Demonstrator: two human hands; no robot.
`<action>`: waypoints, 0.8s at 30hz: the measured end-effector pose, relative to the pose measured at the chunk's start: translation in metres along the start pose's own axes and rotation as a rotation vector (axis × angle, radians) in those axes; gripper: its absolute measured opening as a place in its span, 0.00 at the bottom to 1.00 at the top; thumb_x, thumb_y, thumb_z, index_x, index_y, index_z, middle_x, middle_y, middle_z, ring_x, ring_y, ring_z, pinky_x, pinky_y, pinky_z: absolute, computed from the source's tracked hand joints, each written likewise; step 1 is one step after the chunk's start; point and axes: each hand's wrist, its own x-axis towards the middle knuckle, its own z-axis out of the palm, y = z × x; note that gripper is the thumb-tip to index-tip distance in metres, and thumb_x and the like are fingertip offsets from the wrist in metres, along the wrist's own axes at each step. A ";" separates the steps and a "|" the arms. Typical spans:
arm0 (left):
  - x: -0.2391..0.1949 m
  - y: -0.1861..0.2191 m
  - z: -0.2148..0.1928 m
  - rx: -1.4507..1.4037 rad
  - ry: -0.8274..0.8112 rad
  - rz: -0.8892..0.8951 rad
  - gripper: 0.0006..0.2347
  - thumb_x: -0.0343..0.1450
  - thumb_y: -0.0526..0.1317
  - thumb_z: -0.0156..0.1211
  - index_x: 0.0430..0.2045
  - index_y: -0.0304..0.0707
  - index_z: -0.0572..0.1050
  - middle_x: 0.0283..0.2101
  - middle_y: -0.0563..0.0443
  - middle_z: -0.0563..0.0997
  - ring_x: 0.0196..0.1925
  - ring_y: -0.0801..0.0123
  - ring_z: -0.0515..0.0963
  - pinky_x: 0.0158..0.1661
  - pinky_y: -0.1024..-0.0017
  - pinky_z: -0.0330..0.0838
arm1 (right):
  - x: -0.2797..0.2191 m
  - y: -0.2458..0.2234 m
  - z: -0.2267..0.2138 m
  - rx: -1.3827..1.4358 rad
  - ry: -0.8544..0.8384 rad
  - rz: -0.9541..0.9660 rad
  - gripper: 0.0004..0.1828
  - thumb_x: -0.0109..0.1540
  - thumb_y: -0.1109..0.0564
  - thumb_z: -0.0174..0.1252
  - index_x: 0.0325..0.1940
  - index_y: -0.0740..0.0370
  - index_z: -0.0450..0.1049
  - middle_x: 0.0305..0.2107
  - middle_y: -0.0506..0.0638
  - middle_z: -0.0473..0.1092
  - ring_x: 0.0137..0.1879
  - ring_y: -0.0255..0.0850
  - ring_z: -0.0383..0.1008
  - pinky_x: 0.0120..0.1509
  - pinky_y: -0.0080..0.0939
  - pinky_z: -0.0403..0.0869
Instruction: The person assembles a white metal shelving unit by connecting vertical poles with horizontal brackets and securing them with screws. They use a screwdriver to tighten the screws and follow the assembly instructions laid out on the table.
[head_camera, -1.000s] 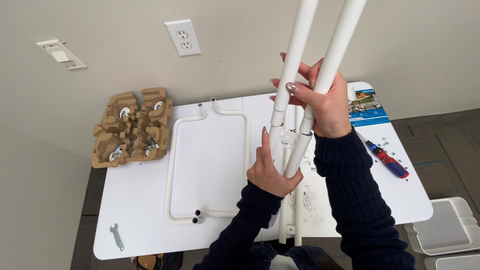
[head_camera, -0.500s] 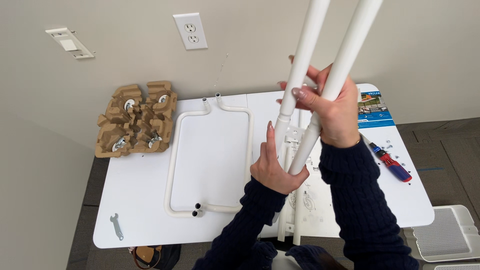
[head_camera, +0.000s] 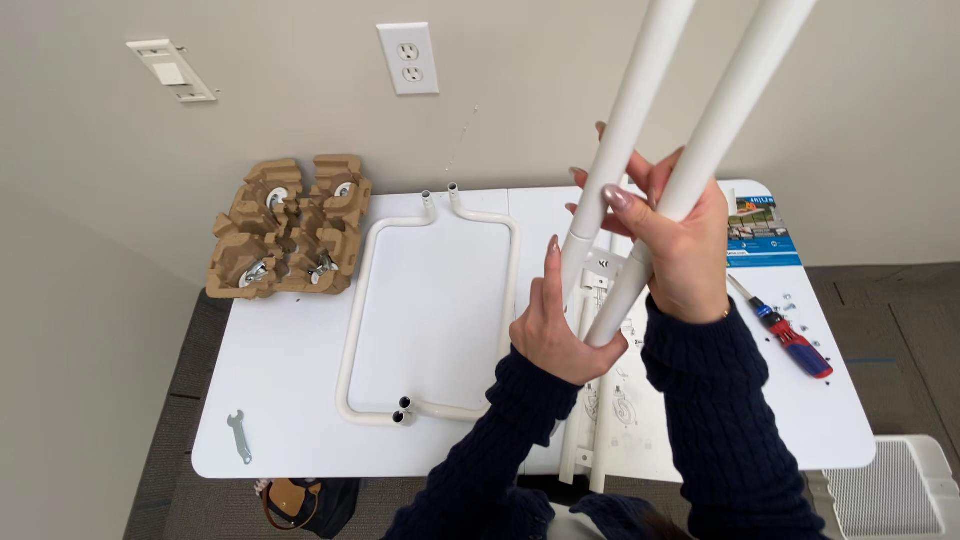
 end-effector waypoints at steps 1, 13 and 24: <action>-0.001 0.000 -0.002 -0.011 0.013 0.029 0.49 0.45 0.48 0.66 0.67 0.39 0.56 0.49 0.51 0.80 0.23 0.62 0.74 0.16 0.65 0.66 | -0.003 0.000 0.000 0.010 -0.001 0.032 0.19 0.57 0.65 0.60 0.27 0.54 0.54 0.62 0.69 0.67 0.54 0.60 0.79 0.48 0.48 0.82; 0.005 0.008 -0.014 -0.046 0.098 0.111 0.49 0.43 0.46 0.68 0.64 0.36 0.57 0.62 0.53 0.76 0.34 0.70 0.77 0.15 0.70 0.63 | 0.015 -0.076 0.020 -0.053 -0.148 -0.064 0.19 0.62 0.49 0.59 0.27 0.51 0.55 0.53 0.63 0.71 0.48 0.52 0.80 0.50 0.53 0.87; 0.097 0.013 -0.040 -0.289 -0.270 -0.246 0.48 0.47 0.62 0.68 0.63 0.49 0.57 0.55 0.57 0.76 0.46 0.60 0.85 0.42 0.63 0.82 | 0.051 -0.045 0.035 -0.132 -0.131 0.038 0.09 0.60 0.53 0.61 0.40 0.55 0.69 0.32 0.45 0.71 0.48 0.52 0.88 0.41 0.50 0.89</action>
